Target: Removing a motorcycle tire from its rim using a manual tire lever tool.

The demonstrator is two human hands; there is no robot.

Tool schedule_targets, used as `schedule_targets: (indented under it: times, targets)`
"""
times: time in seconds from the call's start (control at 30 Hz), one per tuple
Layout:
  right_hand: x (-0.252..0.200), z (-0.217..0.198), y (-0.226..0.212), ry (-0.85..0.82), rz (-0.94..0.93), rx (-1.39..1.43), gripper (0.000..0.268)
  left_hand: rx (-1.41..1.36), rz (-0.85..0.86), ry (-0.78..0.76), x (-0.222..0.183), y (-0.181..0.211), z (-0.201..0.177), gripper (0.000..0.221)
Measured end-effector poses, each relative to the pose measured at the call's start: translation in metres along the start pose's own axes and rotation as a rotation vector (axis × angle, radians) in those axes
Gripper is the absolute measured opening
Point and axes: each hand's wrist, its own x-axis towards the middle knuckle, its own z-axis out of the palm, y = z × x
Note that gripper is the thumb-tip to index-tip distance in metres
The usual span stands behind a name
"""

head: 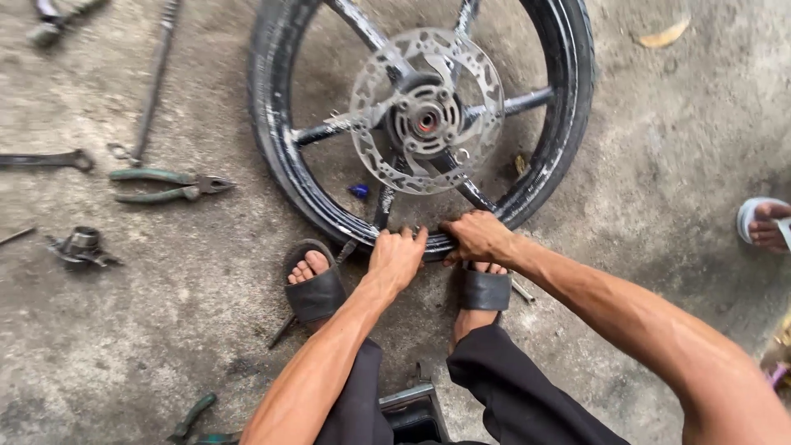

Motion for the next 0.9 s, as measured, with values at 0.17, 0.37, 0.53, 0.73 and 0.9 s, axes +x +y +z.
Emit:
schedule_targets:
  times: [0.17, 0.37, 0.53, 0.73, 0.9]
  targets:
    - [-0.015, -0.026, -0.007, 0.099, -0.174, -0.082, 0.073, -0.180, -0.029, -0.041, -0.030, -0.002, -0.062, 0.075]
    - [-0.059, -0.018, -0.046, 0.479, -0.144, -0.241, 0.081, -0.464, -0.400, 0.845, -0.157, -0.072, -0.117, 0.024]
    - [-0.028, 0.031, -0.075, 0.852, -0.097, -0.180, 0.094, -0.345, -0.738, 0.290, -0.285, -0.127, 0.053, 0.045]
    - [-0.023, 0.046, -0.087, 0.905, 0.004, -0.142, 0.092, -0.247, -0.598, 0.397, -0.297, -0.122, 0.120, 0.045]
    - [-0.018, 0.048, -0.086, 0.870, 0.038, -0.185, 0.094, -0.043, -0.424, 0.470, -0.319, -0.149, 0.040, 0.044]
